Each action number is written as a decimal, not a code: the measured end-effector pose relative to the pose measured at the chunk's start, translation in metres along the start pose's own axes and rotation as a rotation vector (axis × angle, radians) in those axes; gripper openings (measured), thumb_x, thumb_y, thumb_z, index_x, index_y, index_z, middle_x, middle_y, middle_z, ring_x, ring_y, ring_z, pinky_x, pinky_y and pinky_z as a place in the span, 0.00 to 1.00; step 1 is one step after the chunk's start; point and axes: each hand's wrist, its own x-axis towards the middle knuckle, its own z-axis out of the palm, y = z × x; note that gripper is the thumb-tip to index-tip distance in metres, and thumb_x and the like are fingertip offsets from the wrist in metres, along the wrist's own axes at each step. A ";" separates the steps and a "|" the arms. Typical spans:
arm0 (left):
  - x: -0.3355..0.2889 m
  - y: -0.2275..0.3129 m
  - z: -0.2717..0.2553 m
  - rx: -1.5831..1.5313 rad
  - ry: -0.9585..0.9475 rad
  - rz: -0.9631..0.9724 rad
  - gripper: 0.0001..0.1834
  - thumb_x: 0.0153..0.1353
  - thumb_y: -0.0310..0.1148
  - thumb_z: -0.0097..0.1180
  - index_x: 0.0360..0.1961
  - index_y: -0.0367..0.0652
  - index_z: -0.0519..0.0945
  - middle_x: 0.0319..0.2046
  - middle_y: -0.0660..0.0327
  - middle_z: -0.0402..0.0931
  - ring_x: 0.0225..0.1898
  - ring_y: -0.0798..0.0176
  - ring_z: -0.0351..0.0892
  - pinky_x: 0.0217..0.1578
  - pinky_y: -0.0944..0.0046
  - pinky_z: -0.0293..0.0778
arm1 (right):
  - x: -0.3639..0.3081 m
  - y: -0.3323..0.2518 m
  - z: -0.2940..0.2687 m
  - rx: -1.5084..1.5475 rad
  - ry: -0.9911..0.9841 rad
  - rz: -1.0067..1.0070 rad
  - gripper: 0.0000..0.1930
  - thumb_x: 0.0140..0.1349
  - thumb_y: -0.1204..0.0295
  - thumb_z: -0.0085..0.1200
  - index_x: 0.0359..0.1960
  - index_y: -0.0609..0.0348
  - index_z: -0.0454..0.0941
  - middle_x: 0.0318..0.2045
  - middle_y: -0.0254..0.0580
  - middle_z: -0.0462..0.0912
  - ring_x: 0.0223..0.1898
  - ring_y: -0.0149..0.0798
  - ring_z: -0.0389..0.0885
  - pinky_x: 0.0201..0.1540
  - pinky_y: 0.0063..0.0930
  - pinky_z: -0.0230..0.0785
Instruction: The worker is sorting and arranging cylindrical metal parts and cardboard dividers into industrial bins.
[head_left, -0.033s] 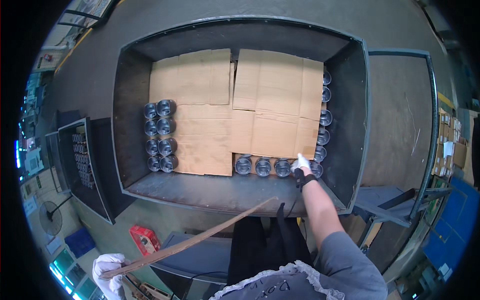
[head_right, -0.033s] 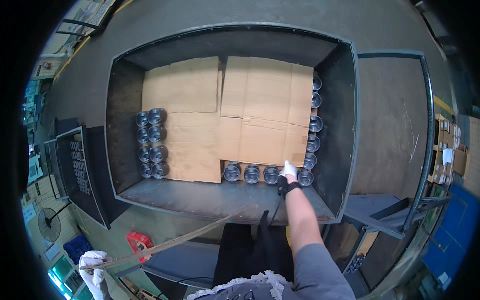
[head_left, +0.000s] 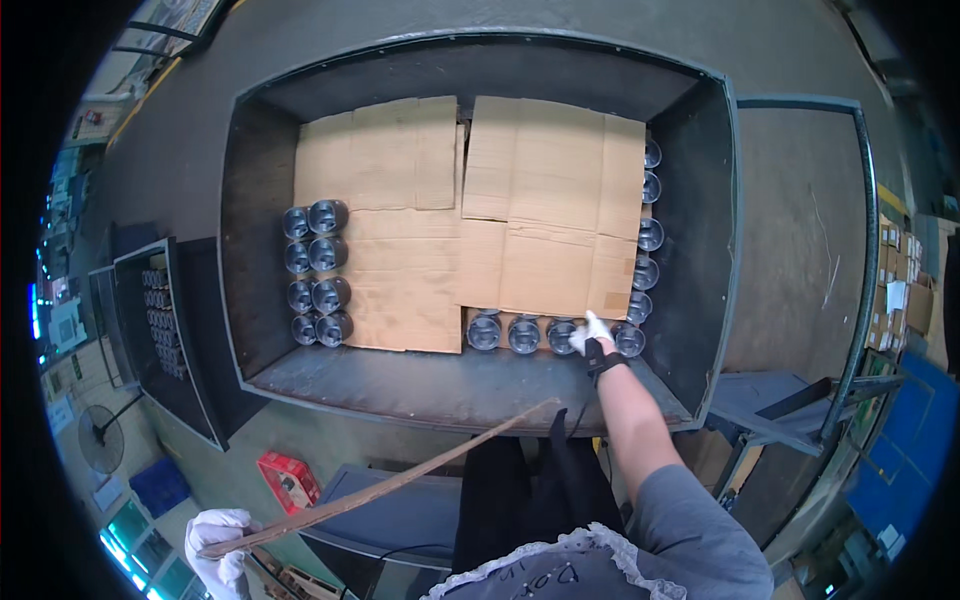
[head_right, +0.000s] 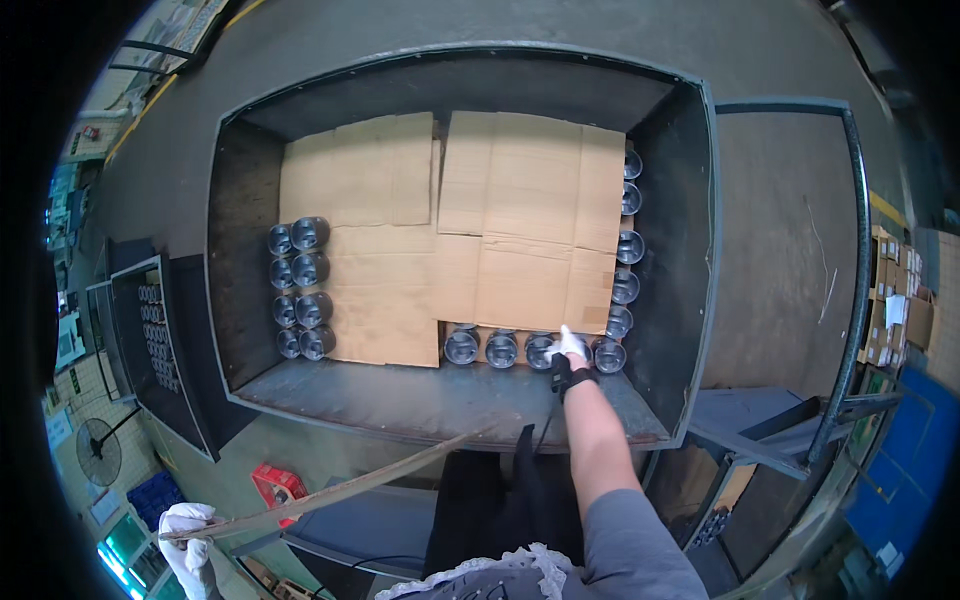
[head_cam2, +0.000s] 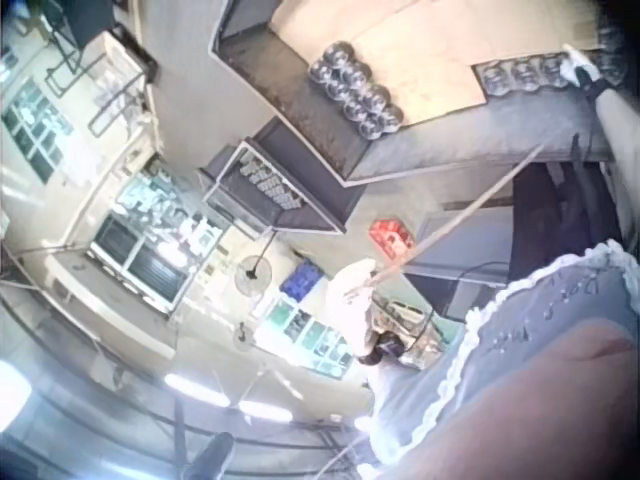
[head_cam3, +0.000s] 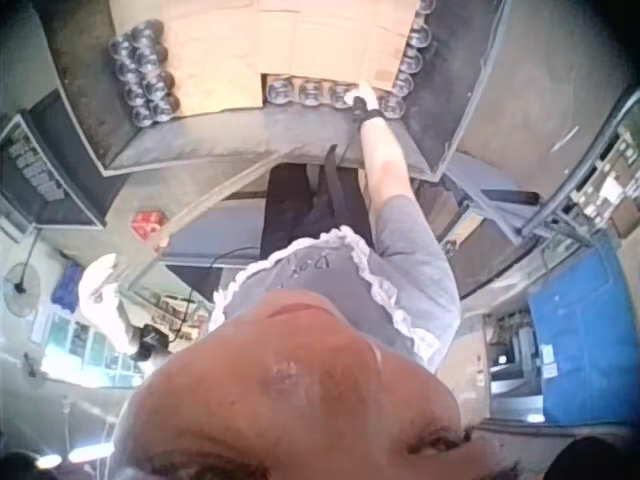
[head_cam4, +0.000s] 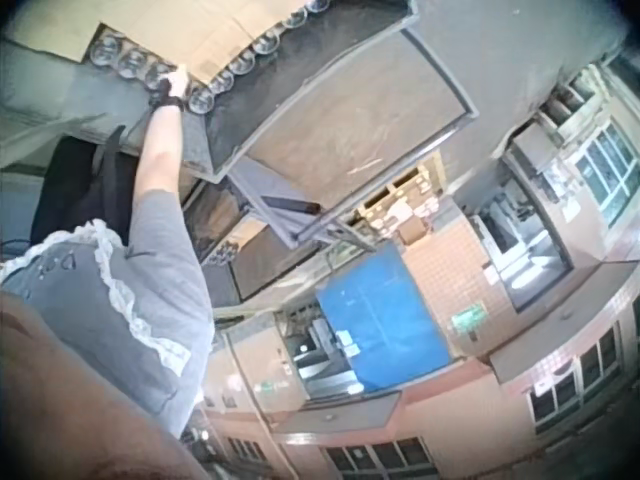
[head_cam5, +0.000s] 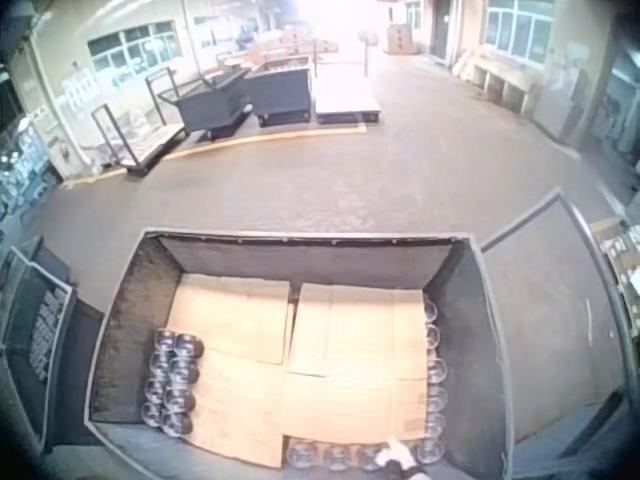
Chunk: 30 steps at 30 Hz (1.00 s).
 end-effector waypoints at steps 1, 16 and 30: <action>0.007 -0.001 0.005 -0.014 -0.043 -0.031 0.15 0.58 0.32 0.56 0.43 0.32 0.80 0.43 0.49 0.80 0.45 0.54 0.78 0.50 0.59 0.71 | -0.001 0.022 0.017 0.345 -0.139 0.370 0.23 0.62 0.53 0.55 0.46 0.62 0.72 0.41 0.48 0.78 0.42 0.50 0.78 0.43 0.45 0.72; 0.042 0.005 0.031 -0.013 -0.181 -0.098 0.20 0.55 0.39 0.57 0.44 0.34 0.78 0.44 0.47 0.79 0.46 0.53 0.77 0.50 0.55 0.70 | -0.002 0.023 0.011 1.020 -0.401 0.588 0.11 0.58 0.64 0.65 0.37 0.49 0.75 0.26 0.37 0.79 0.23 0.35 0.76 0.25 0.24 0.71; 0.042 -0.022 0.024 -0.097 -0.247 -0.036 0.17 0.55 0.39 0.58 0.39 0.36 0.78 0.44 0.45 0.78 0.44 0.51 0.78 0.47 0.56 0.73 | -0.023 -0.003 -0.038 1.163 -0.233 0.140 0.26 0.66 0.71 0.54 0.64 0.54 0.60 0.62 0.46 0.67 0.61 0.49 0.69 0.63 0.48 0.67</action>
